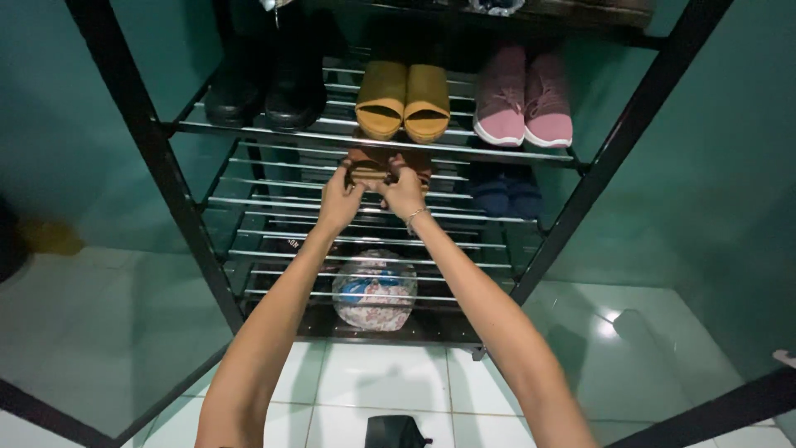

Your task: Cleaning a brown sandal with a cloth and placing it back in the shoe rack

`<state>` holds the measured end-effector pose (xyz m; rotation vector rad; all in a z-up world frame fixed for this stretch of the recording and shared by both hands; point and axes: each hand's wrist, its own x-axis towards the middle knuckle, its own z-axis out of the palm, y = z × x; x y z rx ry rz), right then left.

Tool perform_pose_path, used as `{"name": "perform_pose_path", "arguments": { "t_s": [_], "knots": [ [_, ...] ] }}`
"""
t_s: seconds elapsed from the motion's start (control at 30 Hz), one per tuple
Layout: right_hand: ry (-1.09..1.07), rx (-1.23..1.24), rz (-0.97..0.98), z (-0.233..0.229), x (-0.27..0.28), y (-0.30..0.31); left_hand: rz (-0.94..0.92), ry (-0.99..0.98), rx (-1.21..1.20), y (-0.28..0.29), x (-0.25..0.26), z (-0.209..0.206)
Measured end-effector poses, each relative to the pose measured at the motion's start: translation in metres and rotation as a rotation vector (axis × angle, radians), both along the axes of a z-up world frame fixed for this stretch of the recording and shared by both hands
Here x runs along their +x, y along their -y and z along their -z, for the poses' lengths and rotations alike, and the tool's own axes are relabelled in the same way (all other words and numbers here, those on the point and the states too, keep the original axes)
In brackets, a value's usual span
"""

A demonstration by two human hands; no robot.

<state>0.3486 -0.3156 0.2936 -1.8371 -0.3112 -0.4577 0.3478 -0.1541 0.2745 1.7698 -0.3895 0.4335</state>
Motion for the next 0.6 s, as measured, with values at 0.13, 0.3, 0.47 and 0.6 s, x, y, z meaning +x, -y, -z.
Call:
{"name": "perform_pose_path", "arguments": {
  "t_s": [0.13, 0.3, 0.47, 0.6],
  "knots": [
    [0.102, -0.058, 0.036, 0.009, 0.000, -0.002, 0.126, 0.210, -0.164, 0.002, 0.039, 0.037],
    [0.488, -0.312, 0.262, 0.045, -0.001, 0.025, -0.037, 0.199, 0.123, 0.004, 0.016, 0.019],
    [0.453, -0.442, 0.616, 0.032, -0.038, 0.044, -0.092, 0.288, 0.138, 0.012, 0.011, 0.019],
    [0.437, -0.546, 0.566, 0.031, -0.043, 0.046, -0.156, 0.356, 0.180, 0.014, 0.012, 0.023]
  ]
}}
